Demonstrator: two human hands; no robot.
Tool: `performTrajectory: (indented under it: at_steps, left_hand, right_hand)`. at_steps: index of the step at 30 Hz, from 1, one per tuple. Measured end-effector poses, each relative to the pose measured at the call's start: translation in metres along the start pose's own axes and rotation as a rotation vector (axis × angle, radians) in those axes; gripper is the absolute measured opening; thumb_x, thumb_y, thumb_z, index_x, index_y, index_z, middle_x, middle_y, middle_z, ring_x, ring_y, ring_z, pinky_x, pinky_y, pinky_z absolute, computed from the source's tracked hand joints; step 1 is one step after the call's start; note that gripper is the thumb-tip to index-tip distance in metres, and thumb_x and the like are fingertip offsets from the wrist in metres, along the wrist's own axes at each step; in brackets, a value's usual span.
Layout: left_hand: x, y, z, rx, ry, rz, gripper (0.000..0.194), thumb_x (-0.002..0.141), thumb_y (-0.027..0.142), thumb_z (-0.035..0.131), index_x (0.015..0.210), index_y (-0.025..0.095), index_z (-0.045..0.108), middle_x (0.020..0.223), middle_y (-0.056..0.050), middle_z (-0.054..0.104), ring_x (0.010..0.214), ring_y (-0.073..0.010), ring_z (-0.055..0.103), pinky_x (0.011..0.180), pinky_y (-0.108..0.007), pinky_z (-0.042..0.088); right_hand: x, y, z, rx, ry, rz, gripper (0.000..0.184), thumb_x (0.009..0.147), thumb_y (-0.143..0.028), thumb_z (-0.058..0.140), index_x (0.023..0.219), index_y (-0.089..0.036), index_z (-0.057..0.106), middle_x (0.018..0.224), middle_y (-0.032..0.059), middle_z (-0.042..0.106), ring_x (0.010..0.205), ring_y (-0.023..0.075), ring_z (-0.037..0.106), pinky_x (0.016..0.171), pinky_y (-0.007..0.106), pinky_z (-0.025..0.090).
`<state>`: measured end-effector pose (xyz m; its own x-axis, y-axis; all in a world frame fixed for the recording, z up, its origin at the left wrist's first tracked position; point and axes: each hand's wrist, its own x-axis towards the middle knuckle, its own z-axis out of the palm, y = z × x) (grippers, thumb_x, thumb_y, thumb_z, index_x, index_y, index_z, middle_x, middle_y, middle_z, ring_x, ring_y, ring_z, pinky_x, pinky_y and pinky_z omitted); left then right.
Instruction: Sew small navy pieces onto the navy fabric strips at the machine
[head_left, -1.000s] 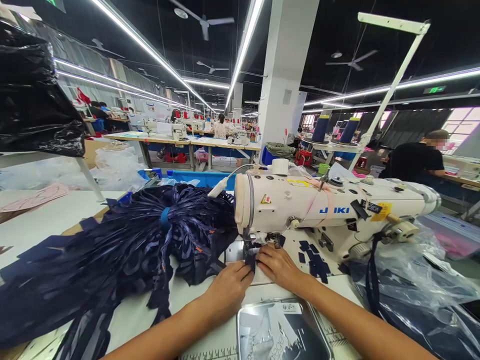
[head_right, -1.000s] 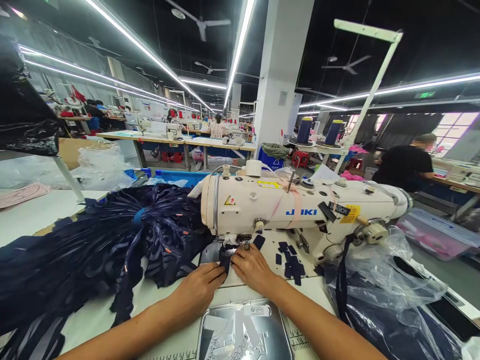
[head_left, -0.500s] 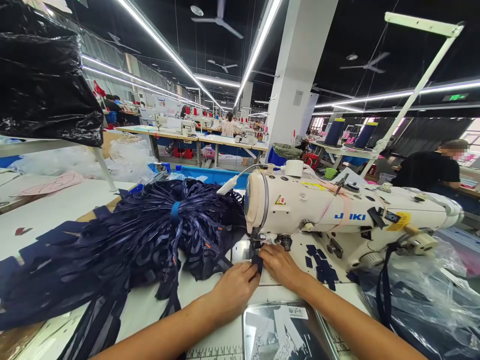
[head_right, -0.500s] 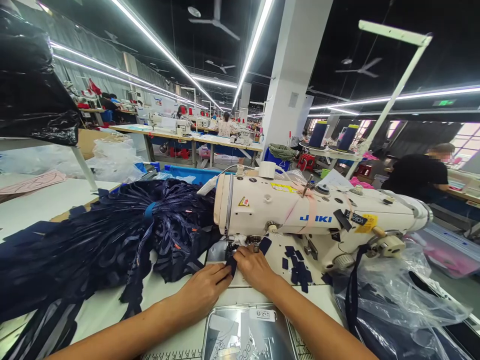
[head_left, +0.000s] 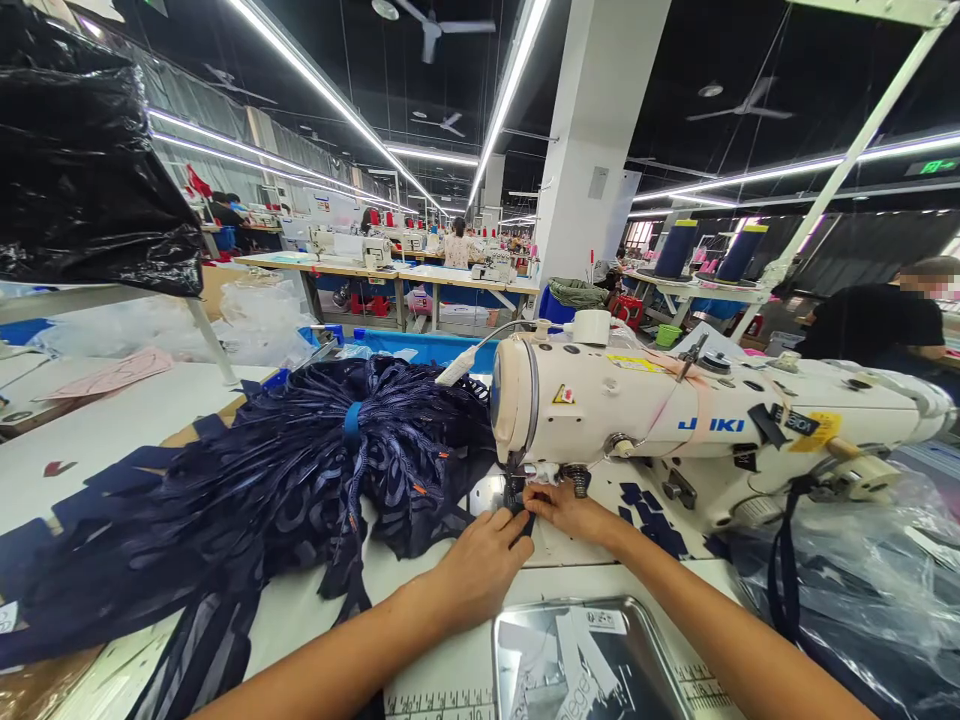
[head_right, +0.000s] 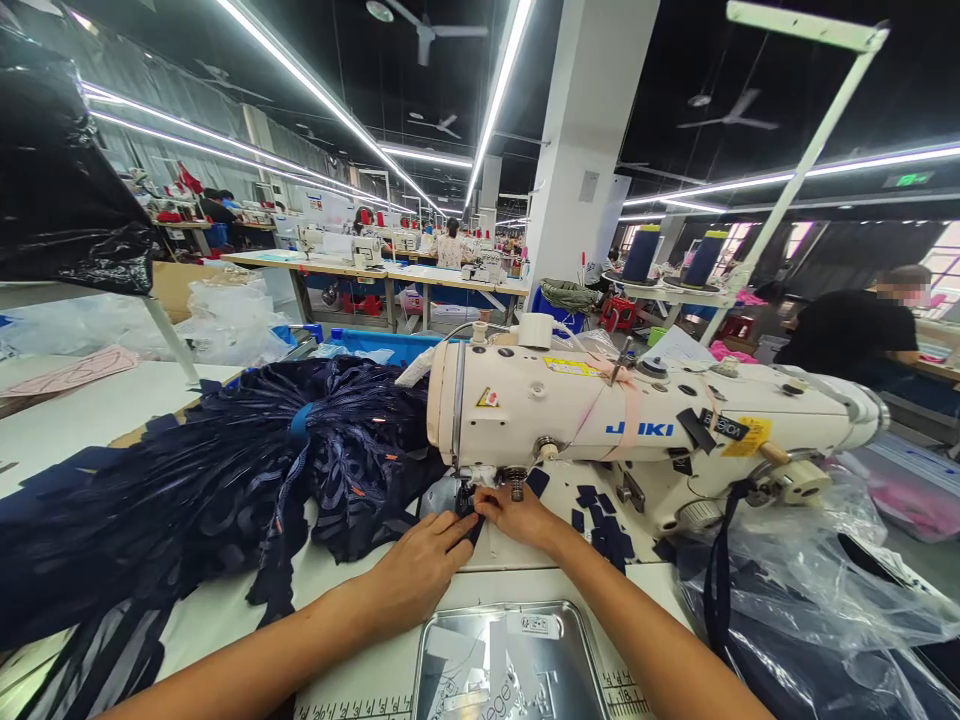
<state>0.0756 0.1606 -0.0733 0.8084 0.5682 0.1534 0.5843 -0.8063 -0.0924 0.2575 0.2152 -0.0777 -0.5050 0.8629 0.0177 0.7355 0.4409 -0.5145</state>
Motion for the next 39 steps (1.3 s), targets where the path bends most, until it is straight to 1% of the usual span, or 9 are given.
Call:
performTrajectory:
  at_steps: [4,7,9,14,16,20,26,31,39]
  left_hand:
    - [0.003,0.001,-0.006,-0.040,-0.039,-0.027,0.028,0.073,0.006,0.046,0.099,0.010,0.056,0.120,-0.014,0.054,0.100,-0.0262,0.050,0.084,-0.039,0.046]
    - [0.003,0.000,-0.005,-0.060,-0.044,-0.027,0.029,0.072,0.005,0.045,0.098,0.010,0.056,0.120,-0.014,0.054,0.101,-0.0268,0.050,0.084,-0.040,0.046]
    - [0.002,-0.002,-0.002,-0.075,-0.025,-0.023,0.030,0.071,0.004,0.045,0.099,0.009,0.056,0.121,-0.015,0.053,0.104,-0.0270,0.049,0.087,-0.040,0.046]
    - [-0.004,-0.005,0.002,-0.114,0.083,-0.004,0.028,0.073,0.002,0.044,0.096,0.010,0.058,0.114,-0.013,0.058,0.108,-0.0233,0.050,0.096,-0.035,0.042]
    - [-0.005,-0.005,0.002,-0.127,0.127,-0.010,0.028,0.074,0.003,0.044,0.096,0.011,0.058,0.112,-0.012,0.059,0.107,-0.0228,0.051,0.098,-0.036,0.041]
    - [0.000,-0.002,-0.001,-0.118,0.124,-0.044,0.028,0.073,0.004,0.045,0.097,0.010,0.058,0.108,-0.014,0.060,0.107,-0.0244,0.052,0.097,-0.040,0.041]
    - [0.009,0.003,-0.003,-0.089,0.069,-0.103,0.024,0.073,0.005,0.046,0.094,0.010,0.058,0.105,-0.014,0.061,0.102,-0.0250,0.054,0.092,-0.040,0.043]
    - [0.011,0.004,-0.001,-0.091,0.067,-0.128,0.028,0.073,0.004,0.045,0.096,0.010,0.058,0.106,-0.015,0.060,0.101,-0.0256,0.054,0.093,-0.041,0.043]
    - [0.016,0.001,0.006,-0.012,0.060,-0.142,0.026,0.073,0.002,0.045,0.094,0.008,0.060,0.103,-0.013,0.062,0.097,-0.0254,0.056,0.089,-0.039,0.045]
  right_hand:
    - [-0.001,0.001,0.000,-0.019,-0.001,-0.023,0.020,0.087,-0.021,0.035,0.076,-0.019,0.051,0.074,-0.0001,0.056,0.070,0.0139,0.052,0.076,0.029,0.041]
    - [-0.006,0.001,0.002,-0.106,0.059,-0.084,0.018,0.088,-0.021,0.036,0.082,-0.019,0.053,0.075,0.0009,0.057,0.070,0.0147,0.053,0.073,0.030,0.044]
    - [-0.011,0.003,0.005,-0.178,0.125,-0.177,0.017,0.088,-0.019,0.039,0.086,-0.018,0.055,0.079,0.0022,0.060,0.072,0.0155,0.054,0.072,0.030,0.045]
    - [-0.022,0.006,0.010,-0.438,0.298,-0.543,0.021,0.086,-0.009,0.040,0.095,-0.014,0.059,0.098,0.0094,0.062,0.089,0.0200,0.056,0.077,0.033,0.048]
    - [-0.024,0.006,0.011,-0.531,0.337,-0.607,0.022,0.086,-0.007,0.041,0.097,-0.011,0.059,0.098,0.0108,0.062,0.091,0.0215,0.057,0.076,0.034,0.050]
    - [-0.022,0.009,0.008,-0.623,0.366,-0.621,0.026,0.085,-0.004,0.040,0.102,-0.010,0.060,0.102,0.0106,0.064,0.091,0.0207,0.059,0.076,0.033,0.052]
    - [-0.016,0.014,0.006,-0.641,0.328,-0.588,0.033,0.086,-0.003,0.036,0.107,-0.012,0.060,0.108,0.0098,0.064,0.095,0.0203,0.061,0.077,0.033,0.053]
    - [-0.015,0.016,0.006,-0.669,0.302,-0.543,0.036,0.085,-0.004,0.036,0.111,-0.013,0.059,0.112,0.0103,0.062,0.091,0.0198,0.062,0.072,0.033,0.054]
    - [-0.013,0.021,0.010,-0.672,0.277,-0.513,0.039,0.083,-0.004,0.040,0.118,-0.015,0.056,0.118,0.0109,0.059,0.097,0.0222,0.061,0.077,0.036,0.053]
